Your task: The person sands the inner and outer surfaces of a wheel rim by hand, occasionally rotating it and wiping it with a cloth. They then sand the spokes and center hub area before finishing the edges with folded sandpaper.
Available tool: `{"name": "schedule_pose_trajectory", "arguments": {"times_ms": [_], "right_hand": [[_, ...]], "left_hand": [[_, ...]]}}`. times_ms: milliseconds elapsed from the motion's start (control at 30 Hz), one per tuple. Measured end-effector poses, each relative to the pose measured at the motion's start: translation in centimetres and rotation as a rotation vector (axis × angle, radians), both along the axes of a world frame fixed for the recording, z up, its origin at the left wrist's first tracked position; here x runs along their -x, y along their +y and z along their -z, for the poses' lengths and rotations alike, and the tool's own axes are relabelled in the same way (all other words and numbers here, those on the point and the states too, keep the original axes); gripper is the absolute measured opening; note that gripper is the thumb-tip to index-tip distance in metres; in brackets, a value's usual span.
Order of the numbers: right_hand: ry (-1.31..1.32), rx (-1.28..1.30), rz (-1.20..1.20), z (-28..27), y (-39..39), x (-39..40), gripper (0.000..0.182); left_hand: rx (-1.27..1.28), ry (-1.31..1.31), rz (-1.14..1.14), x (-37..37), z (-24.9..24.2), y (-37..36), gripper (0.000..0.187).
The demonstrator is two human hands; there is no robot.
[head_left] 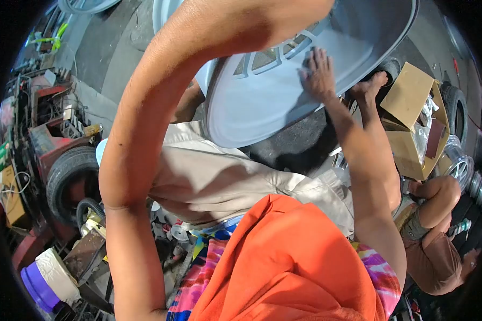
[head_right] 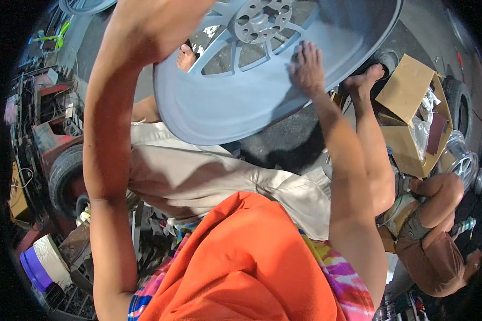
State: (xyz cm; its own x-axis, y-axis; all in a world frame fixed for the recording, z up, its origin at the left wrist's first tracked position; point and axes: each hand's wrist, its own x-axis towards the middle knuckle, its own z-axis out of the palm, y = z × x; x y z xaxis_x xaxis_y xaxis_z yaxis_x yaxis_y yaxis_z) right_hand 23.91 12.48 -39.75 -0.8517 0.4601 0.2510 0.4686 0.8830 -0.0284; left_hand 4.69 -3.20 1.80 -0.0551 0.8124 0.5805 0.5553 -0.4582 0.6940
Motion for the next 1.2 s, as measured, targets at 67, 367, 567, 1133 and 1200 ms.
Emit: {"name": "schedule_pose_trajectory", "arguments": {"times_ms": [67, 367, 567, 1133, 1200], "right_hand": [[0.201, 0.196, -0.047, 3.3, -5.9, 1.8, 0.067], [1.304, 2.117, -0.371, -30.8, -12.5, 16.4, 0.059], [1.25, 1.833, -0.271, -26.9, -17.4, 14.0, 0.058], [-0.084, -0.802, -0.221, -19.4, 20.5, 4.3, 0.064], [-0.179, -0.811, -0.17, -17.3, 19.0, 3.8, 0.067]], "left_hand": [[-0.041, -0.026, 0.063, 0.7, 1.1, 1.1, 0.041], [0.012, 0.15, -0.062, 1.0, 1.3, 2.9, 0.044], [0.219, -0.016, -0.088, 0.5, 0.1, 3.2, 0.045], [0.211, 0.493, -0.437, 2.5, 1.6, 1.8, 0.057], [0.291, 0.272, -0.418, 1.0, 1.0, 1.5, 0.057]]}}
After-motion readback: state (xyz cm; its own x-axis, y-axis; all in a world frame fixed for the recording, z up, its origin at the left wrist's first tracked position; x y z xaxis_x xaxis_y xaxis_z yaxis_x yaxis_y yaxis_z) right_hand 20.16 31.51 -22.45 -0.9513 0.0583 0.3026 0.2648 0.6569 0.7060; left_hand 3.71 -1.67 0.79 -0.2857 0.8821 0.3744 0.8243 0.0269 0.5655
